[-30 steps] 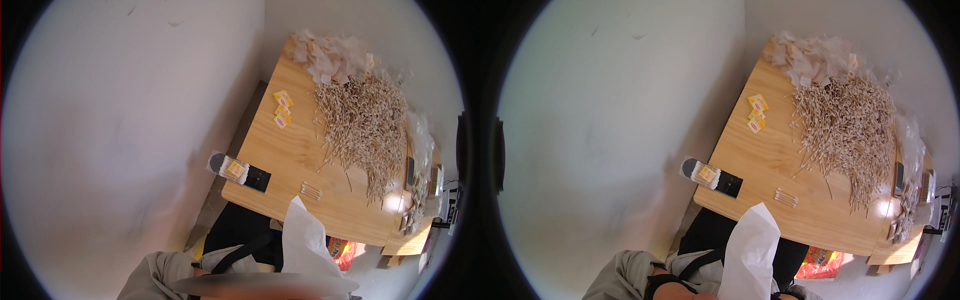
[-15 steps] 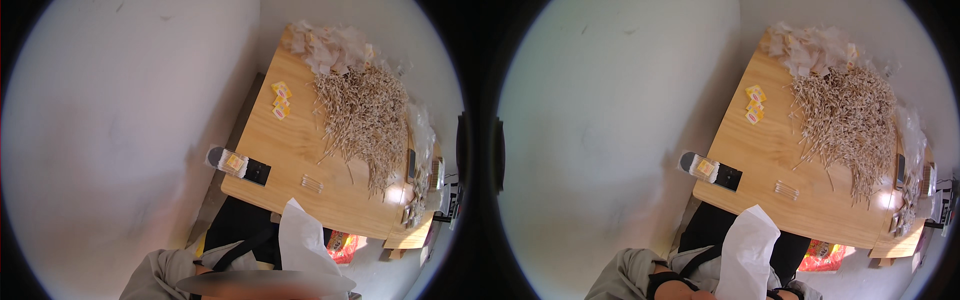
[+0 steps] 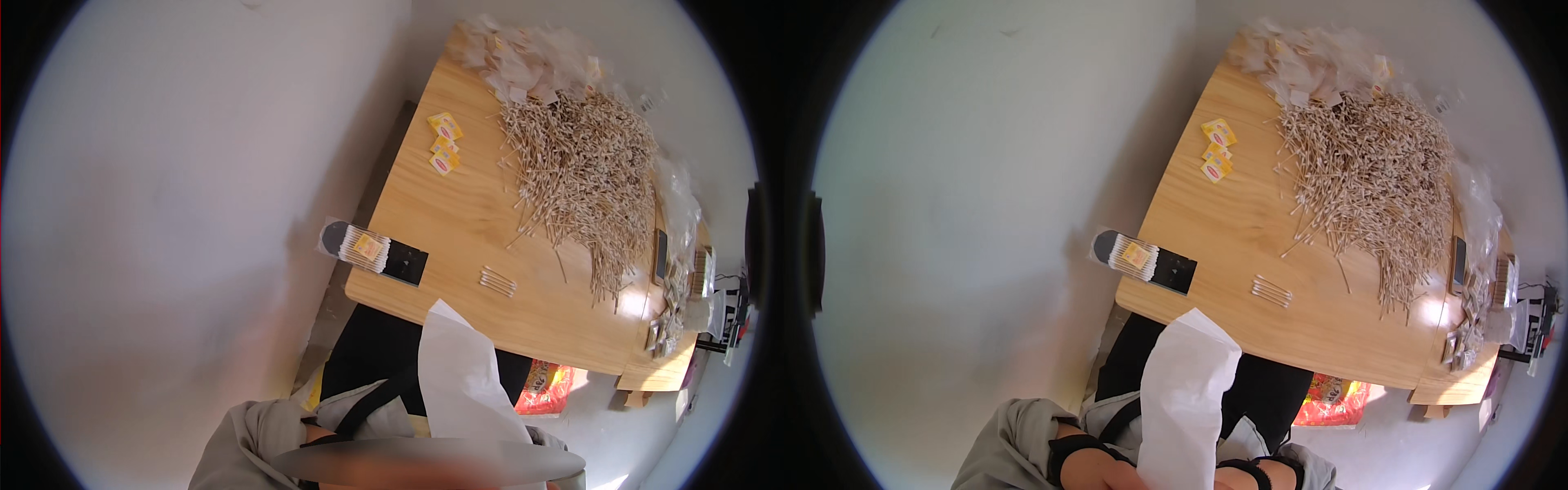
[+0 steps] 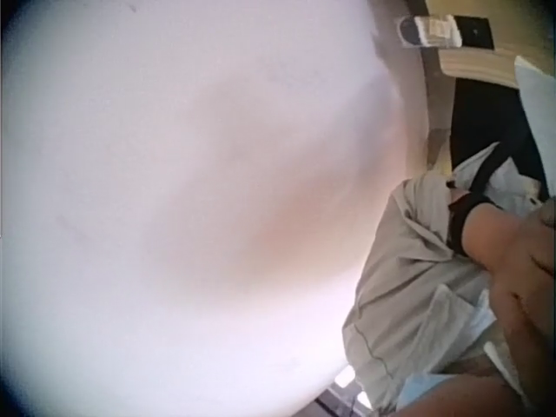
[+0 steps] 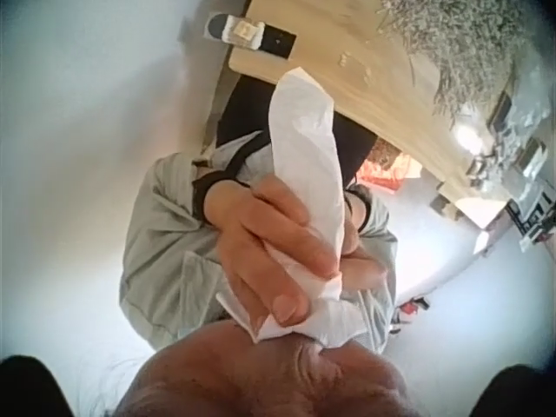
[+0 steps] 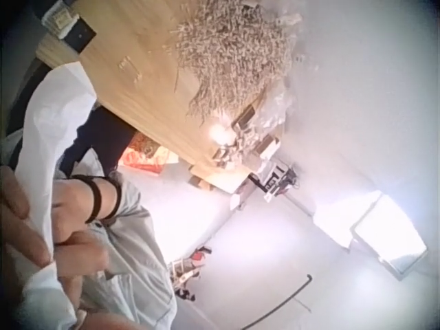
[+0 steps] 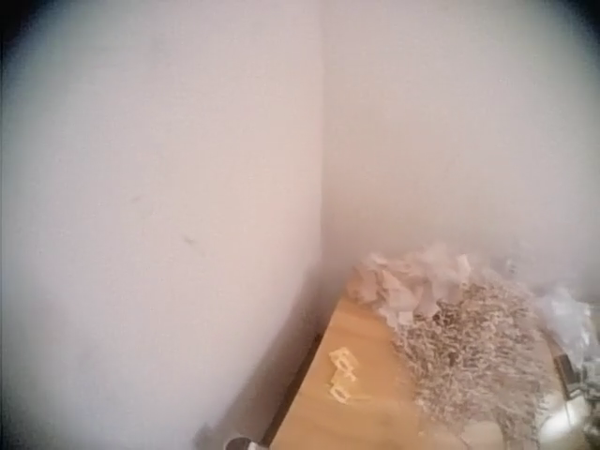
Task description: Manually organizing and packing cotton swabs into small plastic bags.
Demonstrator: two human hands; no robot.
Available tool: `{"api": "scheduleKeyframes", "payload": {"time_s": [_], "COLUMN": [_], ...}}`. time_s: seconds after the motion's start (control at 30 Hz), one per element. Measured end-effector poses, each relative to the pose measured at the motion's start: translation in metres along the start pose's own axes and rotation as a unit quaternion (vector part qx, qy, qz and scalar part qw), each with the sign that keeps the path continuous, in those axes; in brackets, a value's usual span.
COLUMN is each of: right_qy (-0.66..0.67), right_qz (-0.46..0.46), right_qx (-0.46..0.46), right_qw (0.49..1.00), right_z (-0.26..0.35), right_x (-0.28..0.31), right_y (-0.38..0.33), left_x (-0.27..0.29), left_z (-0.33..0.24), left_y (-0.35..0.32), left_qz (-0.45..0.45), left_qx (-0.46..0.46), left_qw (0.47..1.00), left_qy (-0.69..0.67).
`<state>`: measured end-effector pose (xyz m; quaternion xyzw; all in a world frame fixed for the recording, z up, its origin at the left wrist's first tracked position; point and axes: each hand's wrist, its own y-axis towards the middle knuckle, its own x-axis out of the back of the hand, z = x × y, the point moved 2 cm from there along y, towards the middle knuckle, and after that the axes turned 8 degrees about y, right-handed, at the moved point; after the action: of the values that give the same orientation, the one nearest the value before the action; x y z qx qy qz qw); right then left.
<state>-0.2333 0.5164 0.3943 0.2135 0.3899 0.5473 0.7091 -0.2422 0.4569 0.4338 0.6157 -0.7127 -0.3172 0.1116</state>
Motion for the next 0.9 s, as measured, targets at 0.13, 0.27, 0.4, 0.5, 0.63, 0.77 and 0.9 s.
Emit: {"api": "scheduleKeyframes", "payload": {"time_s": [0.13, 0.27, 0.4, 0.5, 0.63, 0.77, 0.9], "right_qy": [-0.002, 0.002, -0.002, -0.006, -0.013, -0.021, -0.020], "right_qz": [0.002, 0.009, 0.018, 0.028, 0.038, 0.048, 0.068], "right_qx": [-0.004, 0.004, 0.009, 0.011, 0.018, 0.023, 0.037], "right_qw": [1.000, 1.000, 1.000, 1.000, 0.999, 0.998, 0.997], "right_z": [-0.001, 0.000, 0.004, 0.006, 0.012, 0.012, 0.018], "right_x": [-0.002, -0.006, -0.009, -0.009, -0.008, -0.005, -0.004], "right_y": [0.000, 0.001, 0.004, 0.007, 0.010, 0.012, 0.019], "left_x": [-0.027, -0.010, -0.004, -0.003, -0.018, -0.028, -0.008], "left_z": [0.002, 0.007, 0.006, -0.001, -0.003, 0.005, 0.009], "left_y": [0.005, -0.003, -0.011, -0.015, -0.023, -0.039, -0.003], "left_qz": [-0.233, -0.096, -0.088, -0.087, -0.139, -0.285, -0.186], "left_qx": [-0.003, -0.077, -0.102, -0.098, -0.101, -0.150, -0.157], "left_qw": [0.973, 0.992, 0.990, 0.985, 0.969, 0.744, 0.968], "left_qy": [0.004, 0.035, 0.034, 0.111, 0.178, 0.586, -0.061]}}
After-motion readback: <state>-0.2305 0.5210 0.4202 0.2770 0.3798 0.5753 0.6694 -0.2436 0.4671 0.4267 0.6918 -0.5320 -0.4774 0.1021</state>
